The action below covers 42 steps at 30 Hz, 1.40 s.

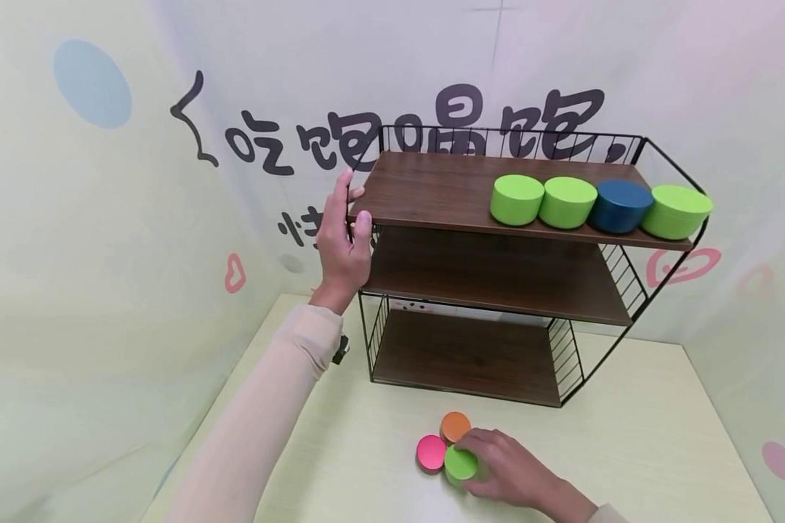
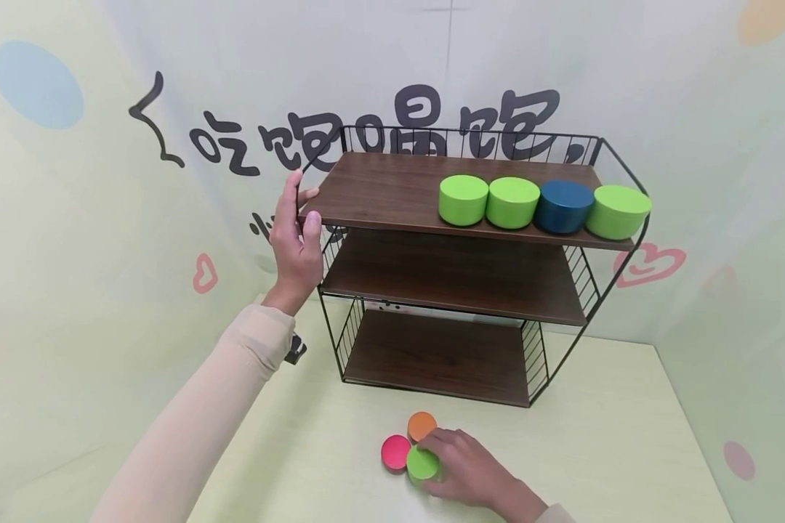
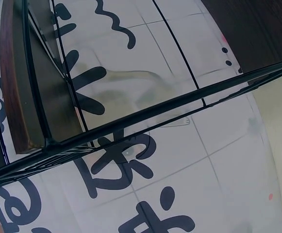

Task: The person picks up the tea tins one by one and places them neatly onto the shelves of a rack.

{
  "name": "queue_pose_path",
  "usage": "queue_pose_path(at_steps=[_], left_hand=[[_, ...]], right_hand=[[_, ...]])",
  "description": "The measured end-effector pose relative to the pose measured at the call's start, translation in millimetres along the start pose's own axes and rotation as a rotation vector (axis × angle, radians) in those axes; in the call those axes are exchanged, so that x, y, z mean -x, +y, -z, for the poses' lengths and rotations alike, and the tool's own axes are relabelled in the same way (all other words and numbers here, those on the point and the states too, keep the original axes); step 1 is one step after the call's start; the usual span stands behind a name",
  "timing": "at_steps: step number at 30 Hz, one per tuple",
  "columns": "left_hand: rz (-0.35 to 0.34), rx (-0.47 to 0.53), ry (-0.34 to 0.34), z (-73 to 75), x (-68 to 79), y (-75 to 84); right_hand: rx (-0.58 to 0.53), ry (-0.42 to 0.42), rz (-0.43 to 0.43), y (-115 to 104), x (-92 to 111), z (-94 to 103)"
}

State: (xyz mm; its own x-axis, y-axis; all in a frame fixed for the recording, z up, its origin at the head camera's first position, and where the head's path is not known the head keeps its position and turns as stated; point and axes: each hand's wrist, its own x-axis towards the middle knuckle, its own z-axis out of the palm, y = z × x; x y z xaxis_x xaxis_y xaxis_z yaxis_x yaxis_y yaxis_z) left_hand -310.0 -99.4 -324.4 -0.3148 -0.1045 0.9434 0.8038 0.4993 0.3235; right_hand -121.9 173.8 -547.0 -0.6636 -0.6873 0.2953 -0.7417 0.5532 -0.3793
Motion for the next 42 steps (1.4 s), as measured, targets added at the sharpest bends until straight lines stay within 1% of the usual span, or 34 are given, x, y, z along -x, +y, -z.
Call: queue_pose_path(at_steps=[8,12,19,25,28,32,37,42], left_hand=[[0.001,-0.008,-0.006,1.8,0.5,-1.4],[0.003,-0.007,-0.008,1.8,0.6,-1.8],[0.005,-0.006,-0.013,0.1,0.8,-1.8],[0.003,-0.01,-0.009,0.5,1.3,-2.4],[0.006,-0.014,-0.002,1.3,2.2,-2.6],[0.002,-0.012,-0.002,1.6,1.8,-2.7],[-0.01,-0.008,-0.009,0.8,-0.1,-1.9],[-0.011,-0.004,-0.003,-0.7,0.1,-2.1]], right_hand=[[0.022,0.031,0.033,0.3,-8.3,10.5],[0.047,0.053,0.048,-0.1,-13.5,19.3],[0.074,0.05,0.057,-1.0,-18.9,37.8],[0.1,0.109,0.082,-2.8,-28.5,58.3],[0.1,0.108,0.082,-4.8,-35.0,69.7],[0.119,0.114,0.069,-6.7,-43.3,88.6],[0.143,0.171,0.058,-6.9,-51.6,114.2],[0.165,0.191,0.09,-7.2,-57.0,132.3]])
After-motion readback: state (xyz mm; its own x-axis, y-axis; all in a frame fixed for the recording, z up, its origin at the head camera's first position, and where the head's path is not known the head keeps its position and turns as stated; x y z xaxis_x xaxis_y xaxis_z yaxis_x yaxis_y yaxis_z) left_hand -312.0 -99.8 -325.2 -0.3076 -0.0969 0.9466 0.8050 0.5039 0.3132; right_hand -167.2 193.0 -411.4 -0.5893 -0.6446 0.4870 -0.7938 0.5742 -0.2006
